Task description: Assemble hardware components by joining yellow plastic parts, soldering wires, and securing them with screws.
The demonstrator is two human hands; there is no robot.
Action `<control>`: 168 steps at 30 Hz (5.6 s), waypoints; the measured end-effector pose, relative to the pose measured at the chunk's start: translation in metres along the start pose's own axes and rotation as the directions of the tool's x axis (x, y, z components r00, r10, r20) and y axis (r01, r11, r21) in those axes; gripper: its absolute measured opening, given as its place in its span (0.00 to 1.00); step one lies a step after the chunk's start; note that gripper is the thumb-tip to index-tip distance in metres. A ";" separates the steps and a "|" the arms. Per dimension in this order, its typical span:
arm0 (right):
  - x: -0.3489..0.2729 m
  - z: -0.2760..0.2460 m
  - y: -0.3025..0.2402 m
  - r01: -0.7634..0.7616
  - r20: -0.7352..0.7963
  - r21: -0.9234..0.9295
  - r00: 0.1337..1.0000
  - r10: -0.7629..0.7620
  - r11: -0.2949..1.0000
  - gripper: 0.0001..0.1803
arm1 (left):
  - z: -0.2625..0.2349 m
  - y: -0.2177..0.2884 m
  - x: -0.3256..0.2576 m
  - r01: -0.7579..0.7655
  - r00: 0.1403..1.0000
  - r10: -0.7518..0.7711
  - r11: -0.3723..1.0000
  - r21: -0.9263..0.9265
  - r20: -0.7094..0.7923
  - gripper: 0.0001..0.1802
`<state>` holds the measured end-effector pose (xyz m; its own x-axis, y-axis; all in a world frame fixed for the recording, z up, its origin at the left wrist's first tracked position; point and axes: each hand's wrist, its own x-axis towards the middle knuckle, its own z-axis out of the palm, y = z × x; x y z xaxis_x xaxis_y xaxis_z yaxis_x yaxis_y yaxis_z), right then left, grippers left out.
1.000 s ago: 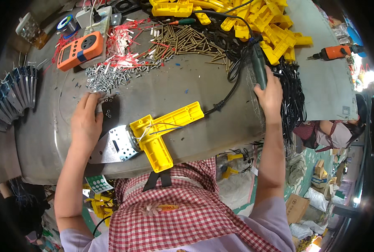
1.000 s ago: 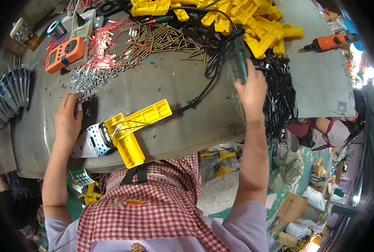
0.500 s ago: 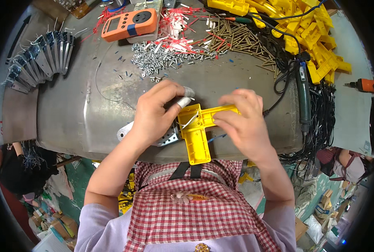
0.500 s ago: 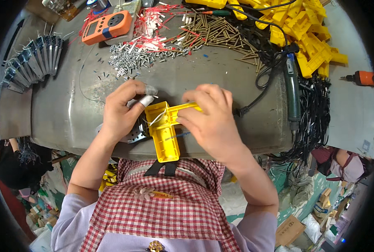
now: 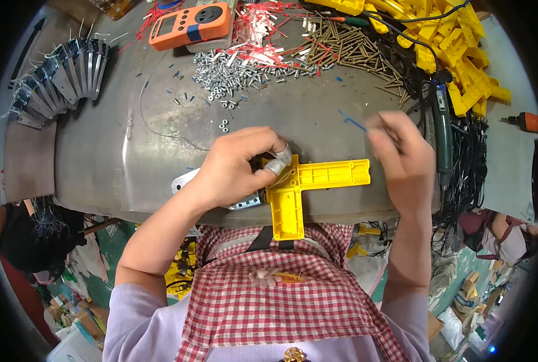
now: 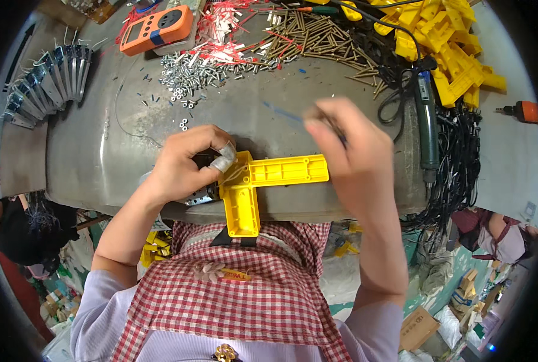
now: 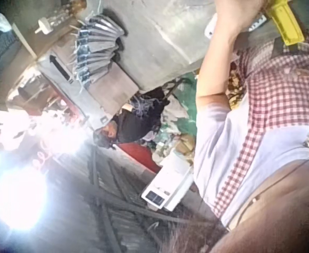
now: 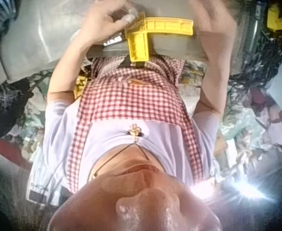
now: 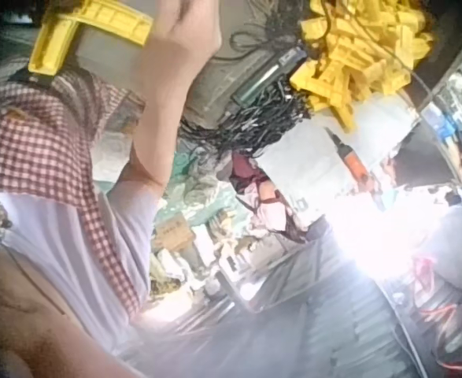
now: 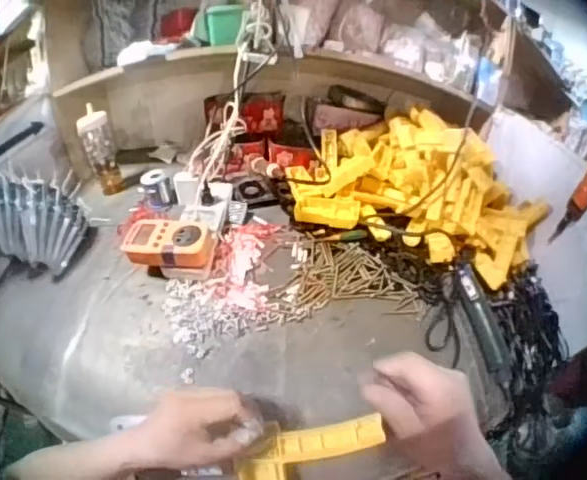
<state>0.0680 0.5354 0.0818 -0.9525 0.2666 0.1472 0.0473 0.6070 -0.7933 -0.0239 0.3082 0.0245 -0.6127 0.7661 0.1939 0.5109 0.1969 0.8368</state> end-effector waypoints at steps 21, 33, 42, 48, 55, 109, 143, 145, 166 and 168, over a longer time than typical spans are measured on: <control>0.000 0.051 -0.007 0.121 0.026 0.050 0.992 -0.123 0.991 0.06 | -0.005 0.018 0.011 0.205 0.898 -0.415 0.686 -0.698 -0.144 0.09; 0.004 0.042 -0.006 0.201 0.226 0.052 0.952 -0.208 0.978 0.11 | -0.003 0.024 0.009 0.036 0.985 -0.055 0.992 -0.117 -0.163 0.06; 0.024 0.014 0.011 -0.115 0.429 0.195 0.903 0.021 0.974 0.28 | -0.004 0.025 0.046 -0.151 0.984 0.170 0.956 0.250 -0.054 0.10; 0.027 0.025 0.064 -0.360 0.388 0.627 0.913 0.124 0.690 0.15 | -0.012 -0.003 0.071 -0.067 0.992 0.100 0.940 0.333 -0.082 0.14; 0.022 0.033 0.053 -0.365 0.433 0.590 0.896 0.100 0.720 0.12 | -0.050 -0.055 0.074 0.450 0.864 -0.099 0.591 0.669 -0.494 0.13; 0.016 0.000 0.019 -0.139 0.482 0.115 0.873 0.067 0.984 0.22 | 0.000 0.029 0.039 -0.089 0.993 0.108 0.955 0.282 -0.051 0.11; -0.022 -0.023 0.001 0.349 0.049 0.340 0.921 -0.387 0.873 0.10 | 0.009 -0.012 0.135 0.007 0.980 0.127 0.742 0.670 -0.151 0.13; -0.033 -0.028 -0.009 0.589 -0.109 0.240 0.806 -0.581 0.772 0.12 | 0.022 -0.020 0.148 0.023 0.980 0.137 0.641 0.767 -0.144 0.16; -0.055 -0.058 -0.015 0.817 -0.333 0.177 0.574 -0.748 0.548 0.13 | 0.019 0.018 0.104 0.232 0.972 -0.235 0.926 0.297 -0.027 0.12; -0.053 -0.058 -0.014 0.831 -0.315 0.164 0.555 -0.770 0.531 0.11 | 0.020 0.011 0.100 0.202 0.977 -0.211 0.923 0.328 -0.009 0.12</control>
<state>0.1357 0.5558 0.1197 -0.4700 -0.0835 0.8787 -0.8158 0.4211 -0.3964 -0.0675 0.3987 0.0427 -0.7123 0.7016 0.0180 0.5452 0.5370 0.6437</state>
